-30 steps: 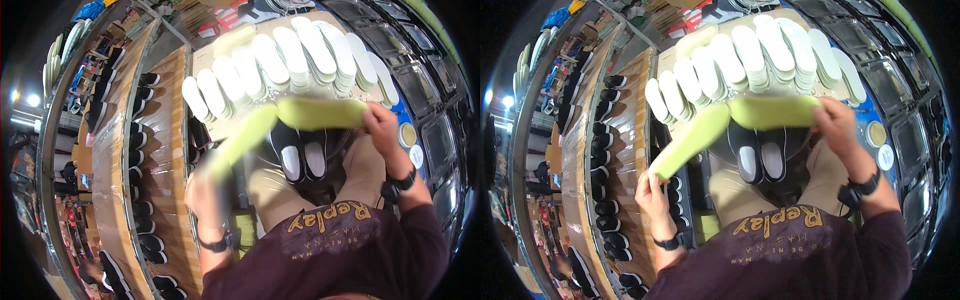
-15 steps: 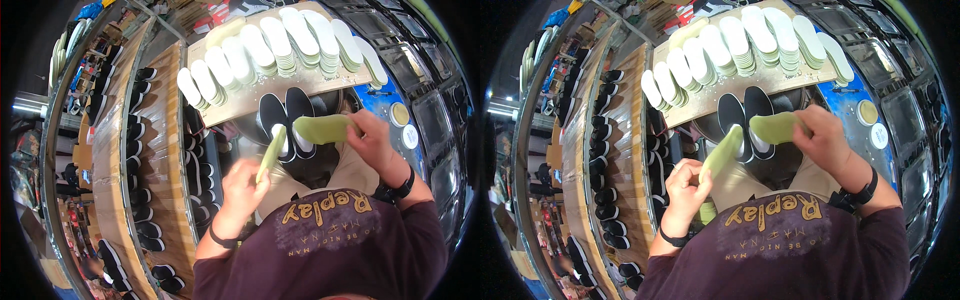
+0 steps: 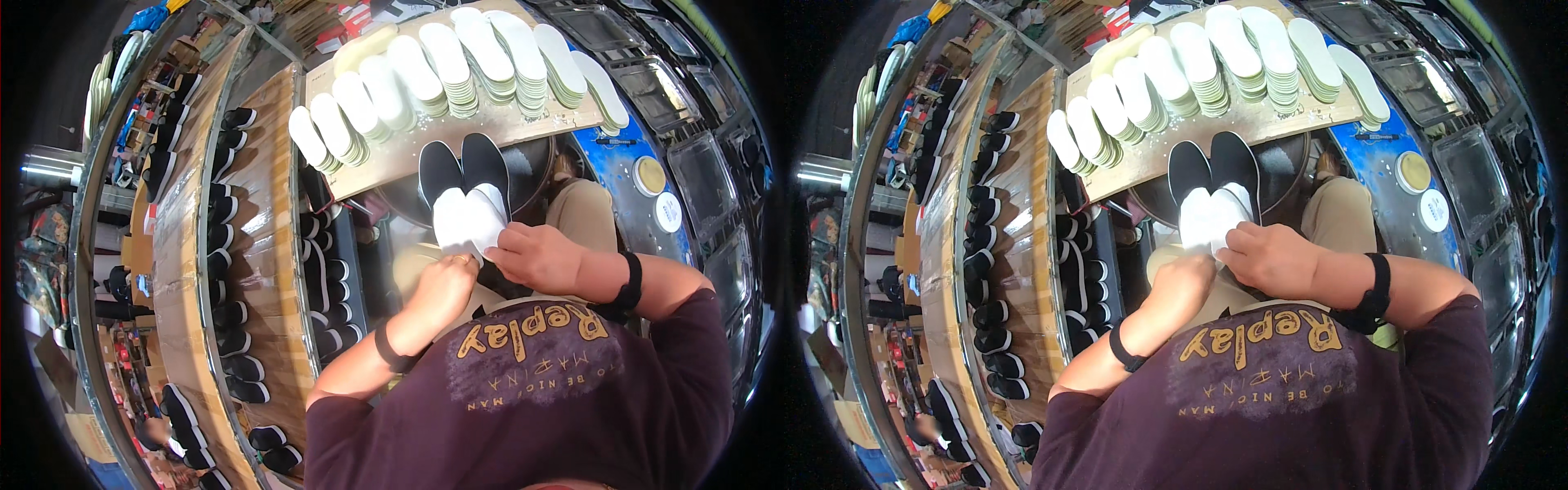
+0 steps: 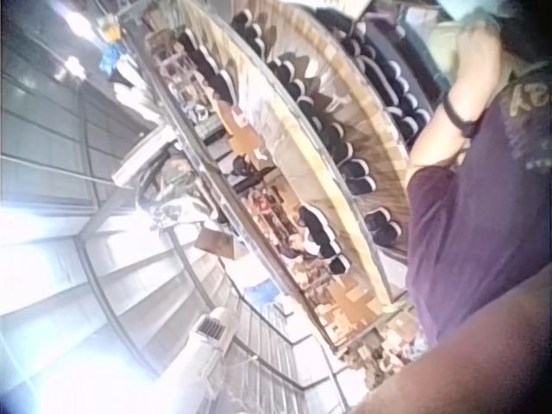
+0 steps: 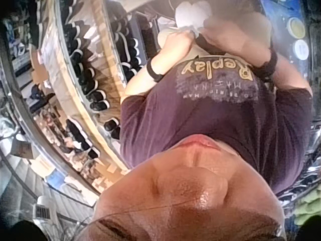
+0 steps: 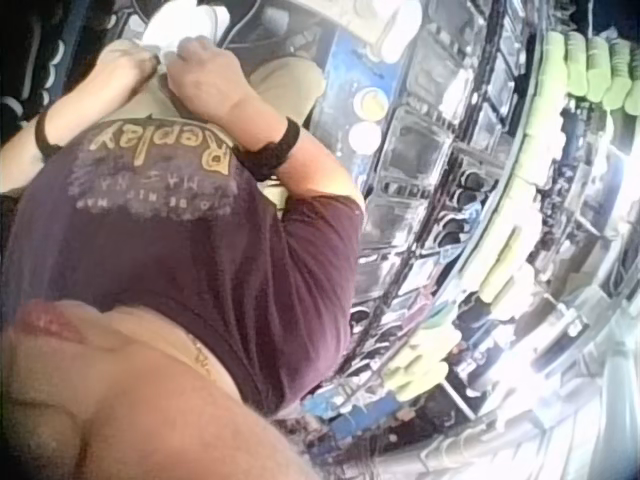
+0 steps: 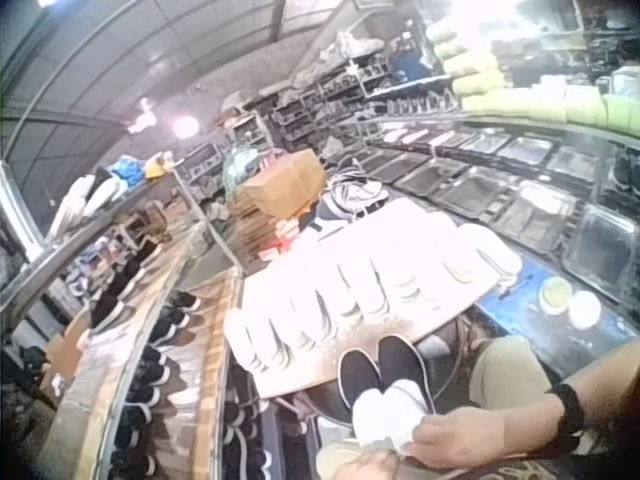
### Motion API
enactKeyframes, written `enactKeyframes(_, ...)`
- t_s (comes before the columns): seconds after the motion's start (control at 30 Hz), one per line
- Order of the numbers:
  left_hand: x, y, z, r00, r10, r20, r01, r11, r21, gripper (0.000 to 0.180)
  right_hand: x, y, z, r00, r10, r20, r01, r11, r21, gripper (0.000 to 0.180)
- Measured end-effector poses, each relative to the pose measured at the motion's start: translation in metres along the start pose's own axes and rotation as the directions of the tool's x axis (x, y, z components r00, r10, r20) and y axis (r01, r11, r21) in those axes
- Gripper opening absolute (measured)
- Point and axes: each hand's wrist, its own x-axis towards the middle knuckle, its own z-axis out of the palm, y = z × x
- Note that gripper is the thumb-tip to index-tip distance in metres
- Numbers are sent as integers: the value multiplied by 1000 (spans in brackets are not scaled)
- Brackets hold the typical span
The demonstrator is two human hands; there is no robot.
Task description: Inserting insoles into shoes and trimming excess material from the soles.
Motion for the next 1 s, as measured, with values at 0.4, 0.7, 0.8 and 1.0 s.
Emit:
enactKeyframes(0.4,16,-2,-20,988,-10,-157,-43,943,-330,21,-10,11,16,970,245,4,-245,970,-2,16)
enactKeyframes(0.7,29,-38,3,999,-19,-44,7,965,-264,6,-9,9,39,978,132,159,-111,985,-135,15)
enactKeyframes(0.8,33,-50,-5,994,-105,2,104,979,-173,10,-12,10,35,963,254,91,-242,962,-123,13)
enactKeyframes(1.0,34,-76,0,982,-169,82,187,918,-350,13,-13,25,52,936,285,208,-238,945,-224,14)
